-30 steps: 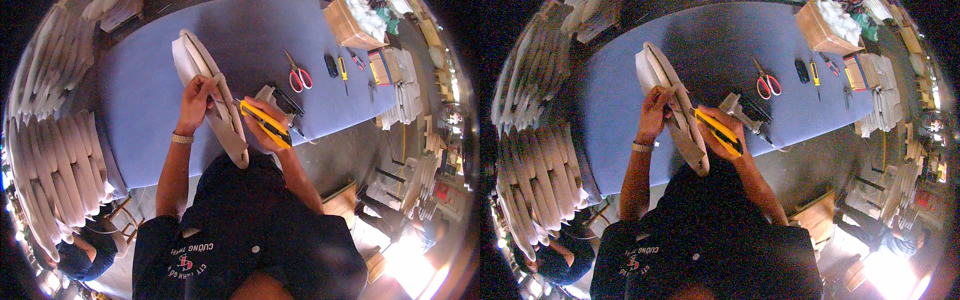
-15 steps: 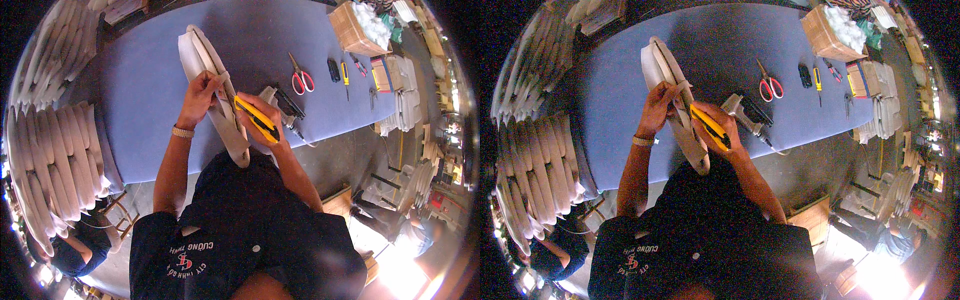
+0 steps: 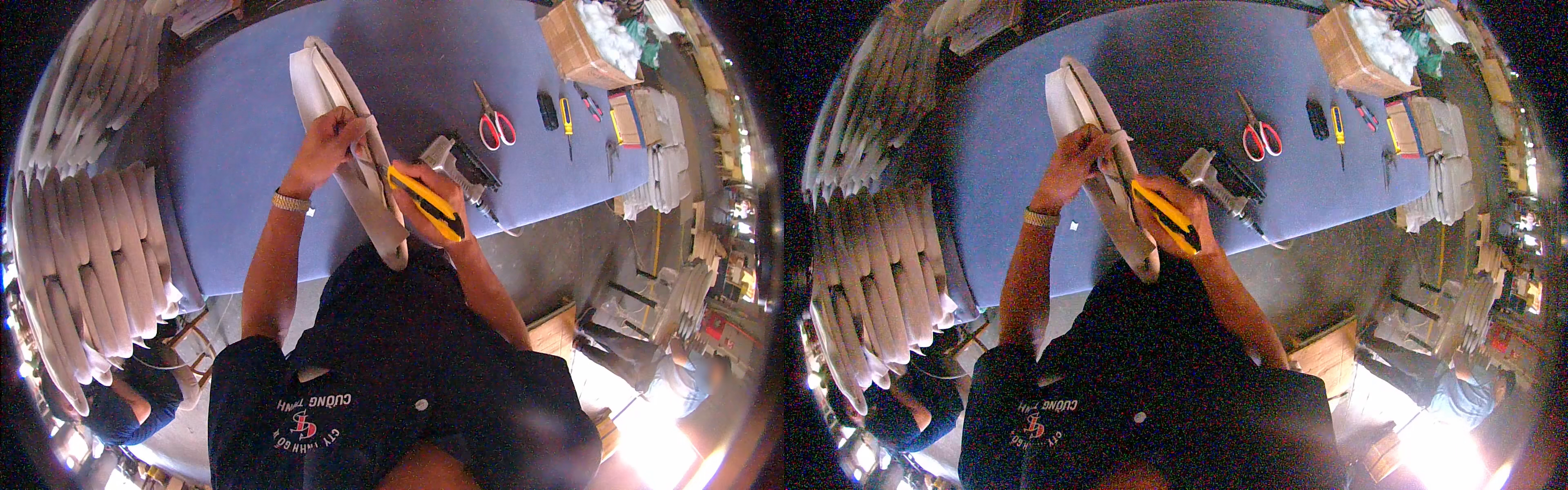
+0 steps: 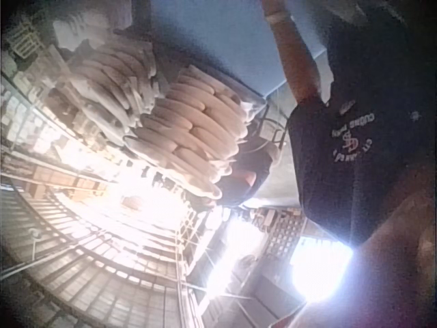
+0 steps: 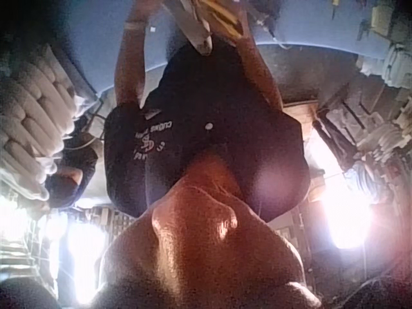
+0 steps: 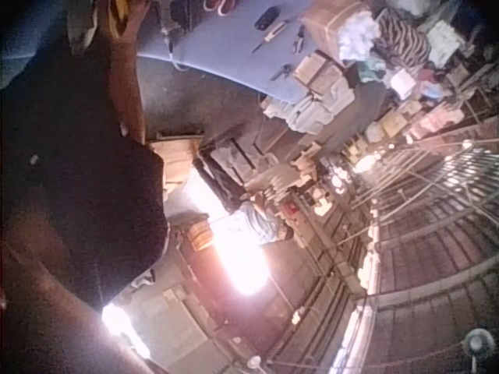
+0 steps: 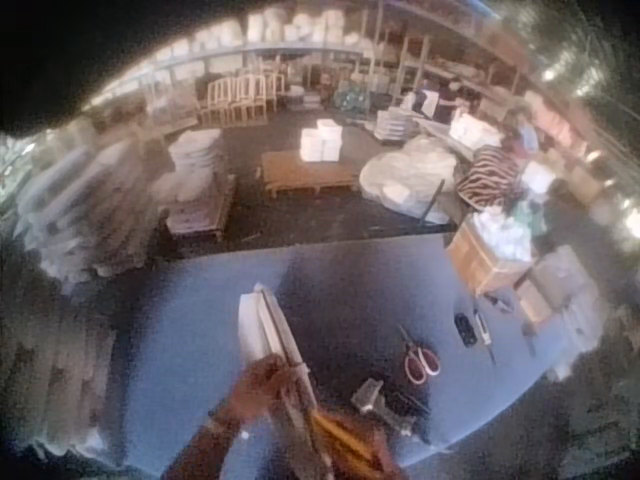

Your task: The person assembles a cushion by folding fabric around a foam insert, using a staple gun to secure the edges, a utility knife to trim excess fabric, and scissors to make final adjustments. The finished cushion is placed on a stack of similar items.

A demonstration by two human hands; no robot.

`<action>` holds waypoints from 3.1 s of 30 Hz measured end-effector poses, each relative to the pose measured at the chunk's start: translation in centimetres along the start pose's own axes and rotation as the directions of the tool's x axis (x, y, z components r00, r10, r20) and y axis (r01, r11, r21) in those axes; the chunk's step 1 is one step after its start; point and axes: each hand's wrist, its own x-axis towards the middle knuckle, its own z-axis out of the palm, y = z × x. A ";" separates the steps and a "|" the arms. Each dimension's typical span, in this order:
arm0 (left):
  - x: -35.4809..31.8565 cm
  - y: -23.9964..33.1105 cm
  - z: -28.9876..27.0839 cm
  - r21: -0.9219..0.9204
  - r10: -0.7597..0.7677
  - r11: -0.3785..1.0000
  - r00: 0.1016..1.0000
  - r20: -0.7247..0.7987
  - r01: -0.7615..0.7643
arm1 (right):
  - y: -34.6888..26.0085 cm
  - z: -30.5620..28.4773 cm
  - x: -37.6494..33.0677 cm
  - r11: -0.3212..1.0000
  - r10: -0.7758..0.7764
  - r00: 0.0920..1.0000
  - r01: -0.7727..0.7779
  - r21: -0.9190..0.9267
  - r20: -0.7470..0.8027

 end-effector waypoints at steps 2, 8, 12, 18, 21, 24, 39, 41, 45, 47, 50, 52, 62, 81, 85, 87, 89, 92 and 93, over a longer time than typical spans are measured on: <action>0.1 0.0 -0.6 0.024 -0.003 1.000 0.999 0.034 0.002 | -0.2 -0.2 -0.9 1.000 0.017 1.000 -0.017 -0.010 0.021; 0.3 1.3 -1.5 0.102 -0.082 0.992 0.988 0.128 0.069 | -0.5 -0.1 -3.1 0.998 0.057 0.998 -0.059 0.037 0.031; 0.3 1.2 -1.5 0.091 -0.062 0.994 0.991 0.120 0.052 | -1.3 -0.4 -4.0 0.997 0.072 0.996 -0.072 0.010 0.053; 0.4 2.4 0.0 -0.039 -0.067 0.997 0.991 0.118 0.072 | -1.6 0.0 -4.9 0.996 0.082 0.996 -0.083 0.016 0.034; 0.2 3.4 2.2 -0.201 -0.080 0.977 0.997 -0.022 0.074 | -2.1 0.1 -4.8 0.996 0.082 0.996 -0.084 0.035 0.036; -0.5 0.9 3.6 0.395 0.494 0.838 0.830 -0.258 -0.376 | -1.7 -0.2 -4.7 0.998 0.064 0.997 -0.064 0.020 0.033; -11.9 -1.0 4.7 0.560 0.168 0.821 0.985 -0.049 -0.112 | -1.3 -0.4 -4.7 0.996 0.081 0.995 -0.082 -0.019 -0.050; -11.1 -0.1 4.4 0.672 0.150 0.726 0.988 0.048 -0.142 | -1.3 -0.5 -4.6 0.997 0.069 0.997 -0.070 -0.020 -0.044; -11.8 -1.7 4.5 0.665 0.279 0.622 0.911 0.304 -0.413 | -1.3 -0.8 -4.7 0.987 0.138 0.989 -0.141 -0.078 -0.044; -13.2 -2.4 4.9 0.646 0.400 0.519 0.827 0.395 -0.559 | -1.2 -0.9 -5.0 0.983 0.161 0.986 -0.164 -0.081 -0.052; -16.0 -4.3 5.4 0.531 0.290 0.709 0.879 0.379 -0.464 | -1.1 -1.1 -5.1 0.983 0.176 0.983 -0.178 -0.038 -0.044; -17.4 -3.9 4.9 0.562 0.244 0.733 0.920 0.307 -0.382 | -1.2 -1.1 -4.9 0.984 0.177 0.984 -0.178 -0.027 -0.034; -9.2 5.8 5.3 0.537 0.492 0.775 0.852 -0.181 -0.333 | -1.5 -0.6 -4.3 0.997 0.039 0.998 -0.036 -0.065 0.041; -4.5 -0.5 5.6 0.234 0.222 0.950 0.974 -0.032 -0.209 | -1.1 -1.0 -4.8 0.997 0.052 0.999 -0.052 -0.066 -0.003; -4.0 0.3 4.4 0.228 0.142 0.961 0.988 0.068 -0.154 | -0.8 -0.7 -4.8 0.997 0.017 0.999 -0.020 -0.078 -0.044; -4.0 0.3 4.2 0.217 0.122 0.966 0.989 0.089 -0.138 | -0.9 -0.6 -4.6 0.996 0.027 0.999 -0.031 -0.081 -0.043; -4.0 0.7 4.4 0.229 0.095 0.967 0.992 0.081 -0.111 | -1.0 -0.6 -4.8 0.995 0.043 0.999 -0.046 -0.086 -0.033; -3.7 0.5 4.6 0.256 0.086 0.962 0.994 0.062 -0.100 | -1.0 -0.8 -5.0 0.992 0.062 0.998 -0.063 -0.107 -0.012; -3.6 0.4 4.5 0.267 0.089 0.959 0.994 0.055 -0.101 | -0.8 -0.7 -5.3 0.992 0.068 0.998 -0.069 -0.108 -0.009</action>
